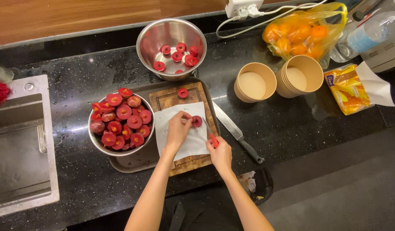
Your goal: Using a small paring knife to remove pits from halved plums.
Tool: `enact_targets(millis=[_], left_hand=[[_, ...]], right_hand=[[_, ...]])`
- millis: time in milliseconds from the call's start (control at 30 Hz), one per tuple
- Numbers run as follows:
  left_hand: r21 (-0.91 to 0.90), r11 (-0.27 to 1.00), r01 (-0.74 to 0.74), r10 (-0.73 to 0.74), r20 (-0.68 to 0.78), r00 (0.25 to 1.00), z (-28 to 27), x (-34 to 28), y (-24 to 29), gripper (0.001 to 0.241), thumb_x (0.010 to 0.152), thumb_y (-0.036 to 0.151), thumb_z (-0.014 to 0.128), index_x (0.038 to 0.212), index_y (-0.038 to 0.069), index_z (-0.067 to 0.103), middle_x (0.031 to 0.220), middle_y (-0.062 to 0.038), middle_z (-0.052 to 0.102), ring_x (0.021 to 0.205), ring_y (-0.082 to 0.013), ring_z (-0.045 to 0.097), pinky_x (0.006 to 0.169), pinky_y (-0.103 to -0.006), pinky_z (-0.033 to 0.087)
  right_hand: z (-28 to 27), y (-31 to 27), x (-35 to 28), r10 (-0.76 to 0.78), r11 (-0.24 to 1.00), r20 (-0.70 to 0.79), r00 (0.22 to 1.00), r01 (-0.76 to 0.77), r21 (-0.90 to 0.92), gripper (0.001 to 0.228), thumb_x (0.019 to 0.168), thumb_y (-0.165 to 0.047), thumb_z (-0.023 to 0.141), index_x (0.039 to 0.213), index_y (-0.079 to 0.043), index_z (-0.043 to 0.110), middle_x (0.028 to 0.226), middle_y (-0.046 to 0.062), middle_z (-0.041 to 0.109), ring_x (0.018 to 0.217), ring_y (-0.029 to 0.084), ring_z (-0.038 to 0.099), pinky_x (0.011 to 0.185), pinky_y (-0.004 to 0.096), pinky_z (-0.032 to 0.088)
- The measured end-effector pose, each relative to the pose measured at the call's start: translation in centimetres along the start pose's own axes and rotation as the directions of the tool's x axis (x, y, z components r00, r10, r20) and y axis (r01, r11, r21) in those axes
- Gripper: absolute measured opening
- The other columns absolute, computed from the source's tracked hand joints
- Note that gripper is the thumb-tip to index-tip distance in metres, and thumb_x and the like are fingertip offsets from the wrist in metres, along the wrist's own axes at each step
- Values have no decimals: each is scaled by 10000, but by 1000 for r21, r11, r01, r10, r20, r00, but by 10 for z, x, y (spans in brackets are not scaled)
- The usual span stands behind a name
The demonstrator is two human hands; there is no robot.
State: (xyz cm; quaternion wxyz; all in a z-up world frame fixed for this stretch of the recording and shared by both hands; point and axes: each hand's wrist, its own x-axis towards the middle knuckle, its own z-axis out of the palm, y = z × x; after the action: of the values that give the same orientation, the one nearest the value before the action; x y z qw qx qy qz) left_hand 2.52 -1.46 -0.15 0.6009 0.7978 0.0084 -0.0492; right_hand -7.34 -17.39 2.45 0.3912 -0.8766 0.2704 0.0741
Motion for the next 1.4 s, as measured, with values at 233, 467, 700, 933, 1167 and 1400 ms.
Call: enact_targets(millis=[233, 467, 700, 933, 1167, 1400], left_hand=[[201, 968, -151, 152, 12, 988, 3, 1, 20, 219, 829, 121, 799, 991, 11, 701, 866, -125, 647, 638, -226, 670, 636, -345, 546], [-8, 997, 70, -71, -121, 990, 9, -2, -2, 184, 878, 127, 765, 1001, 10, 694, 911, -137, 719, 771, -216, 727, 707, -306, 572], [-200, 980, -13, 28, 70, 997, 17, -61, 2, 191, 910, 78, 721, 1068, -14, 665, 1011, -137, 698, 936, -224, 725, 845, -322, 611], [-5, 989, -149, 148, 122, 981, 9, -71, 19, 220, 907, 97, 744, 1082, -9, 661, 1062, -128, 650, 978, -278, 700, 873, -356, 567], [-79, 987, -142, 144, 31, 989, 11, -74, 16, 220, 916, 104, 742, 1094, -6, 677, 1048, -117, 678, 948, -235, 733, 839, -338, 593], [-276, 953, 127, -157, -89, 984, 4, -77, 28, 246, 902, 131, 748, 1099, -6, 694, 957, -89, 760, 848, -153, 738, 729, -284, 603]], right_hand=[[-14, -9, 4, -44, 977, -159, 986, 75, 198, 290, 835, -271, 810, 1001, -40, 754, 745, 148, 708, 678, 288, 679, 673, 389, 546], [11, -49, 63, -333, 938, -92, 939, 340, 74, 306, 854, -259, 808, 1082, -64, 745, 884, 143, 685, 820, 321, 682, 759, 413, 536], [-2, -61, 71, -413, 902, 131, 901, 425, -77, 330, 784, -182, 845, 1071, -73, 724, 1058, 121, 655, 993, 338, 664, 827, 440, 520], [-7, -57, 63, -505, 853, 167, 847, 519, -55, 297, 844, -113, 782, 1136, -112, 728, 1099, 70, 646, 964, 307, 700, 803, 411, 554], [29, -41, 110, -449, 807, -273, 851, 517, 284, 243, 875, -60, 792, 1111, -33, 742, 1031, 84, 702, 864, 192, 697, 765, 294, 563], [79, -58, 176, -55, 778, -126, 991, 122, 616, 301, 822, -149, 848, 1054, 15, 751, 912, 44, 766, 812, 104, 679, 754, 262, 534]])
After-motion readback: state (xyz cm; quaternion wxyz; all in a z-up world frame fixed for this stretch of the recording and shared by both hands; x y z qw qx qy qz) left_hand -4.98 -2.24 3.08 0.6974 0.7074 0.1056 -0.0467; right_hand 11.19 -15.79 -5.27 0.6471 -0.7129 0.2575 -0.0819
